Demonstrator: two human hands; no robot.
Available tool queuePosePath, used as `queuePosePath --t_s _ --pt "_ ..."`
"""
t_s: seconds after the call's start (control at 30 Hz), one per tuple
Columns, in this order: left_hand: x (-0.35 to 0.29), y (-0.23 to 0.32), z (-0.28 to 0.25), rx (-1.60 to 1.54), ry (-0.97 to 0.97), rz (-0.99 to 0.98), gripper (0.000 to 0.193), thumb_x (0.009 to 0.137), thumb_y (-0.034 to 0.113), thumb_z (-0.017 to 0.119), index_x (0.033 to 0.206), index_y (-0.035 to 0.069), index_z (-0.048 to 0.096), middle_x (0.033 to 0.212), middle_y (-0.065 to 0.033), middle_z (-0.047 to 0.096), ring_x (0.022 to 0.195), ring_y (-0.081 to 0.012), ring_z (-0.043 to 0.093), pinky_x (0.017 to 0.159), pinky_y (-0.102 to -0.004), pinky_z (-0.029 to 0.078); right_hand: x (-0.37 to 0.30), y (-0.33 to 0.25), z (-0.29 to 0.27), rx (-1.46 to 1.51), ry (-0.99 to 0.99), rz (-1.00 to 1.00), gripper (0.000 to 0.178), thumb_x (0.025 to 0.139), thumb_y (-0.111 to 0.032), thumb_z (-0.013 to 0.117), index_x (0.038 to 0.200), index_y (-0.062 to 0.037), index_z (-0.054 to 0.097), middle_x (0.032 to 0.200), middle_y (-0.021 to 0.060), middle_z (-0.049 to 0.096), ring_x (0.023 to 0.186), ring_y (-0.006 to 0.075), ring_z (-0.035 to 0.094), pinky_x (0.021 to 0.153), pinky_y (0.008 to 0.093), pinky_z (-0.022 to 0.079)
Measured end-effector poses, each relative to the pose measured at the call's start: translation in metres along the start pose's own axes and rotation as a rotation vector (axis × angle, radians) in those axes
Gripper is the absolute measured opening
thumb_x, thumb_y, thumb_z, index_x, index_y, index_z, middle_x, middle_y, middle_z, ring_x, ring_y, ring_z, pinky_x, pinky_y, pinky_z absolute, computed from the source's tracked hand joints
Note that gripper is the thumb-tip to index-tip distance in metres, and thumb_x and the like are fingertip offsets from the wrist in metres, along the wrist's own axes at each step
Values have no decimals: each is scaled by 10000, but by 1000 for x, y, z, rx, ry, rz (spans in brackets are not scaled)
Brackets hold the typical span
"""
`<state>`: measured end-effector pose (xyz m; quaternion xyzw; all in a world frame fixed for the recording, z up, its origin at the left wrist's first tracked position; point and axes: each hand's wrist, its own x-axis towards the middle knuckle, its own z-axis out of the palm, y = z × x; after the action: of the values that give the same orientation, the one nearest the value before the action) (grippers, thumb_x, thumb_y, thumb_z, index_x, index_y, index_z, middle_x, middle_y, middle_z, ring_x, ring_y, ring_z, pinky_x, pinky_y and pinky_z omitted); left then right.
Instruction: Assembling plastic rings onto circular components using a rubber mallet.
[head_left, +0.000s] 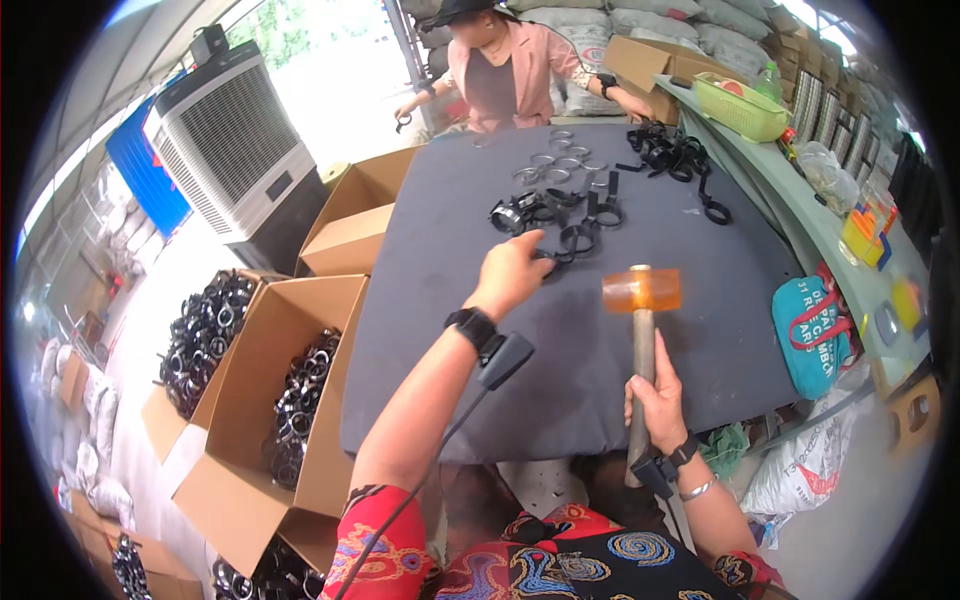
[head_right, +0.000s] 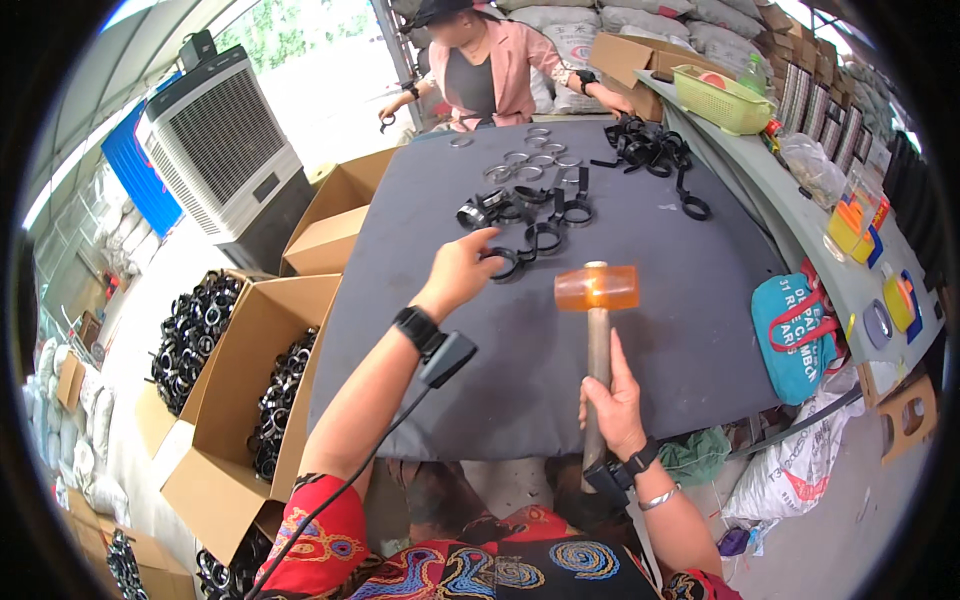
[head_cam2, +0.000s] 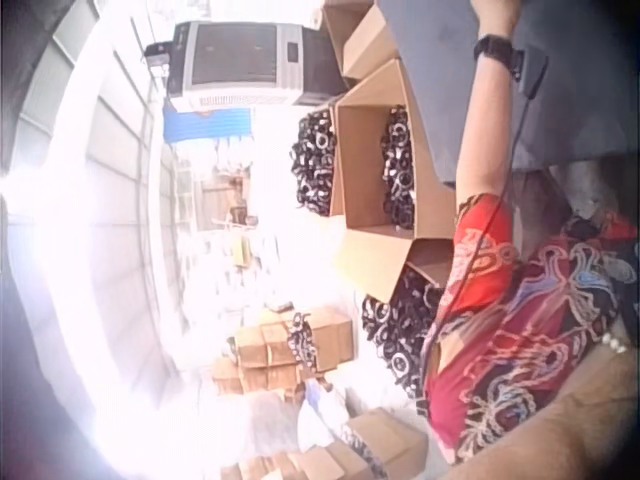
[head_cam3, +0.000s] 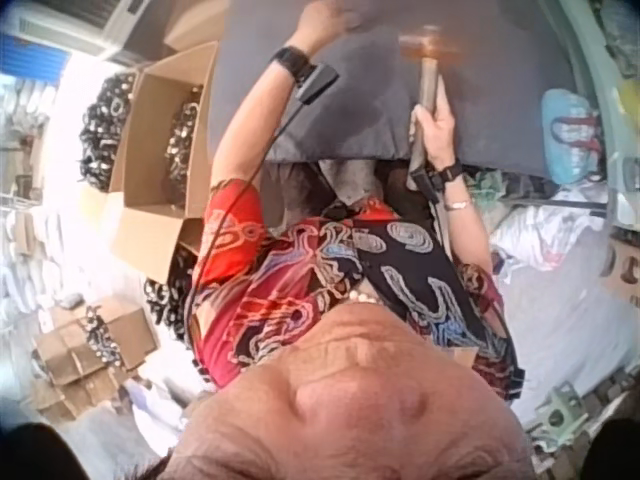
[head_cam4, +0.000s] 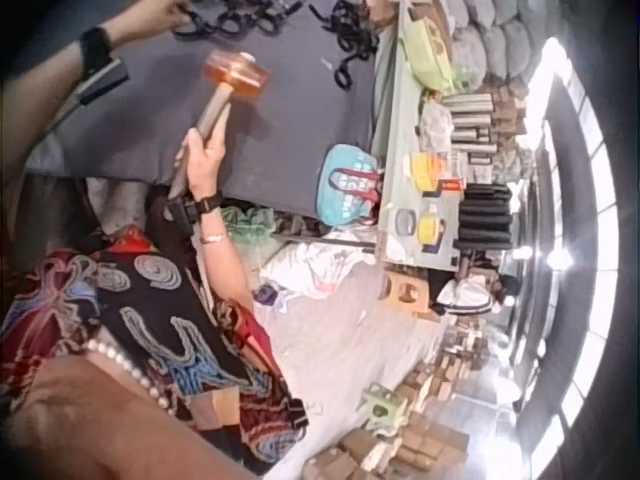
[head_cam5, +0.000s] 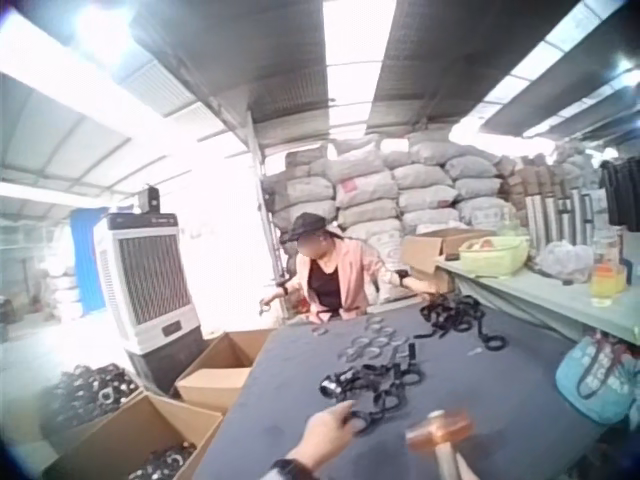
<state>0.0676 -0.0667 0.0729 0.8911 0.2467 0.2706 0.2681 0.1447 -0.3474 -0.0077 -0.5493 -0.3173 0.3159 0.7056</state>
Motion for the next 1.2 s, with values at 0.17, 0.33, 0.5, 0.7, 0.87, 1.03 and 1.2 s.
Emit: queuePosePath --t_s 0.17,0.33,0.5,0.7,0.87,1.03,1.2 --pt "59 21 56 288 24 38 478 792 333 688 1186 78 600 949 -187 686 900 -365 656 784 -452 523 -4 -6 5 -35 20 34 783 880 -33 507 1541 -155 106 697 29 530 518 107 527 477 266 495" --pt "79 -4 80 357 -14 44 141 755 180 644 798 64 710 799 -167 687 796 -339 670 732 -435 534 -5 2 5 23 -10 15 790 887 -24 516 1540 -143 90 757 26 557 541 103 545 491 264 505" --pt "46 0 38 375 -89 -43 176 729 44 618 870 49 722 874 -186 694 873 -336 679 781 -424 545 -4 2 0 37 8 0 792 888 -22 524 1541 -155 94 748 22 553 532 99 535 483 261 502" --pt "-83 -57 -63 164 43 -201 236 769 73 561 938 18 716 835 -203 686 787 -330 683 756 -409 532 -2 3 0 48 14 -20 782 889 -18 521 1540 -191 122 721 16 534 513 93 513 455 253 490" --pt "-227 -75 -120 -479 219 -696 228 849 11 464 1007 -53 617 672 -88 600 507 -176 596 466 -280 497 0 2 5 -28 1 -21 744 909 -51 496 1539 -191 126 703 13 520 498 84 491 435 241 473" --pt "-326 -77 -110 -745 310 -733 231 988 222 503 927 22 600 683 -41 594 551 -139 596 509 -240 477 2 -1 11 -137 -51 -40 690 937 -129 507 1533 -186 164 641 0 496 471 69 474 399 211 433" --pt "-371 -80 -75 -806 417 -656 349 962 342 577 789 44 635 694 -16 618 629 -102 587 604 -236 459 -10 -11 51 -187 -231 70 695 923 -85 525 1526 -223 209 685 -4 520 469 74 485 417 223 457"
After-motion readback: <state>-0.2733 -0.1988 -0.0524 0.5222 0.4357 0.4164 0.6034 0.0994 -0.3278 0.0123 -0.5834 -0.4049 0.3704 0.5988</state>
